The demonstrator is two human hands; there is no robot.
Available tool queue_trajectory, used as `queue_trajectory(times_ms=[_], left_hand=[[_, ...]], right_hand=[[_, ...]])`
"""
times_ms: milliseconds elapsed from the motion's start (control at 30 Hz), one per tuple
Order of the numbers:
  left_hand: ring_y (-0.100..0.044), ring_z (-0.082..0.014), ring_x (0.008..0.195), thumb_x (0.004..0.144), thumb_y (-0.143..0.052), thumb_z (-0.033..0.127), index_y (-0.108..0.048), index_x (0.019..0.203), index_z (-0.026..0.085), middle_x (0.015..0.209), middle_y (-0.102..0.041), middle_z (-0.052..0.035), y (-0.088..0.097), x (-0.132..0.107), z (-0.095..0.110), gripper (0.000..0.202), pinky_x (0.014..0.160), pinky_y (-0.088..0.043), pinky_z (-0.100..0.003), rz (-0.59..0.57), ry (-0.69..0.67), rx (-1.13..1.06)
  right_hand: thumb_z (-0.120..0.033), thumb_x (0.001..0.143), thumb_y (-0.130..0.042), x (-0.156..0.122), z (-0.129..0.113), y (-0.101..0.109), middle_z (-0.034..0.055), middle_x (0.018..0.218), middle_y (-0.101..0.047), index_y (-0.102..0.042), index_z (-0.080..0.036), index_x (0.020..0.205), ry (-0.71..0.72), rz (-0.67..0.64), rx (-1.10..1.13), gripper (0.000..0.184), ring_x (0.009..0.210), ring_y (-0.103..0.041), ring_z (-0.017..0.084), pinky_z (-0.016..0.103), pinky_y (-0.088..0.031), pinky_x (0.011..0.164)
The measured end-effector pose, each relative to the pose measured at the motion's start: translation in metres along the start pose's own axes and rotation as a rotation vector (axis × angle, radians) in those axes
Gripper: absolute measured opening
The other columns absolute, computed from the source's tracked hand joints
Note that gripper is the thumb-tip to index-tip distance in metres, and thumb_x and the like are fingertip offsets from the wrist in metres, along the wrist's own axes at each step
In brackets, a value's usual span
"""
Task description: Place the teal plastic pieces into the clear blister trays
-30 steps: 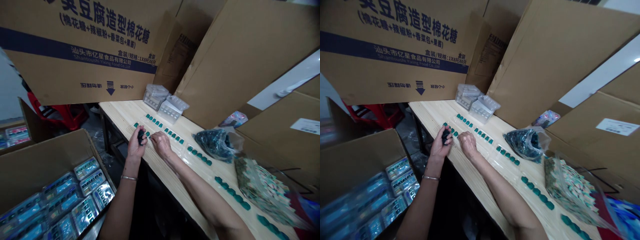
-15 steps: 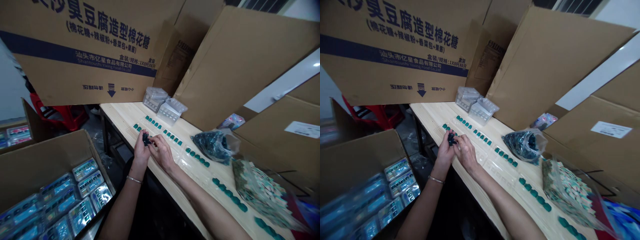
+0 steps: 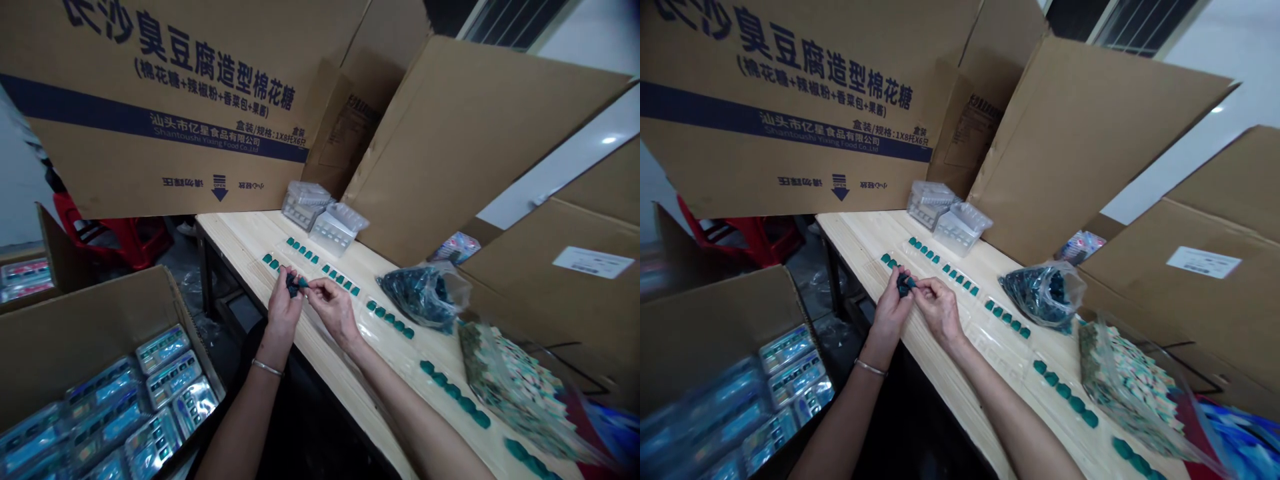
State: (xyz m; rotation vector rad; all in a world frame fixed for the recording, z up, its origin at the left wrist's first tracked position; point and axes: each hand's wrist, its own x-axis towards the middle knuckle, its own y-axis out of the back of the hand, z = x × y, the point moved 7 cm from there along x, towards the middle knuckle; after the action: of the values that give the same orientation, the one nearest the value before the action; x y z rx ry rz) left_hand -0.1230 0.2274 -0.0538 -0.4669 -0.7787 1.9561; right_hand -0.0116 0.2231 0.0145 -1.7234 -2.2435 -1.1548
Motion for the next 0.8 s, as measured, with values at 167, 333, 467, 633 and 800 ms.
queue_trajectory(times_ms=[167,333,467,633,800], left_hand=[[-0.041,-0.0031,0.050,0.071,-0.063,0.046,-0.059,0.085,0.015,0.073,-0.050,0.0007,-0.015,-0.009,0.006,0.034,0.041,-0.032,-0.013,-0.125,0.075,0.040],[-0.041,-0.0051,0.048,0.068,-0.065,0.045,-0.064,0.088,0.015,0.071,-0.056,0.0000,-0.033,-0.021,0.000,0.037,0.039,-0.033,-0.016,-0.217,0.057,0.374],[-0.043,-0.0068,0.047,0.075,-0.057,0.043,-0.065,0.093,0.016,0.069,-0.058,-0.0004,-0.039,-0.022,-0.001,0.034,0.041,-0.035,-0.018,-0.299,-0.018,0.506],[-0.058,-0.0147,0.074,0.082,-0.050,0.029,-0.066,0.088,0.017,0.083,-0.065,-0.0053,-0.051,-0.027,0.020,0.021,0.070,-0.046,-0.026,-0.379,-0.354,0.726],[-0.058,-0.0165,0.083,0.083,-0.047,0.021,-0.065,0.084,0.017,0.086,-0.065,-0.0064,-0.060,-0.035,0.027,0.018,0.080,-0.044,-0.029,-0.419,-0.521,0.810]], right_hand=[[-0.019,0.083,-0.052,0.006,-0.015,0.029,0.0055,0.090,-0.062,-0.060,-0.018,0.083,0.184,0.075,-0.170,0.008,0.081,-0.059,0.015,0.028,-0.050,0.071],[-0.016,0.085,-0.046,0.003,-0.021,0.036,0.0093,0.099,-0.061,-0.059,-0.018,0.089,0.310,0.043,-0.331,0.014,0.094,-0.058,0.018,0.034,-0.048,0.083],[-0.017,0.086,-0.048,0.002,-0.018,0.044,0.0071,0.095,-0.063,-0.062,-0.019,0.096,0.254,0.028,-0.258,0.017,0.088,-0.060,0.017,0.031,-0.050,0.080],[-0.017,0.085,-0.049,0.004,-0.021,0.052,0.0082,0.092,-0.065,-0.066,-0.018,0.092,0.278,-0.012,-0.303,0.018,0.086,-0.062,0.017,0.031,-0.050,0.079],[-0.014,0.083,-0.048,0.004,-0.019,0.052,0.0084,0.085,-0.066,-0.065,-0.015,0.088,0.268,0.022,-0.365,0.018,0.078,-0.062,0.018,0.030,-0.051,0.073]])
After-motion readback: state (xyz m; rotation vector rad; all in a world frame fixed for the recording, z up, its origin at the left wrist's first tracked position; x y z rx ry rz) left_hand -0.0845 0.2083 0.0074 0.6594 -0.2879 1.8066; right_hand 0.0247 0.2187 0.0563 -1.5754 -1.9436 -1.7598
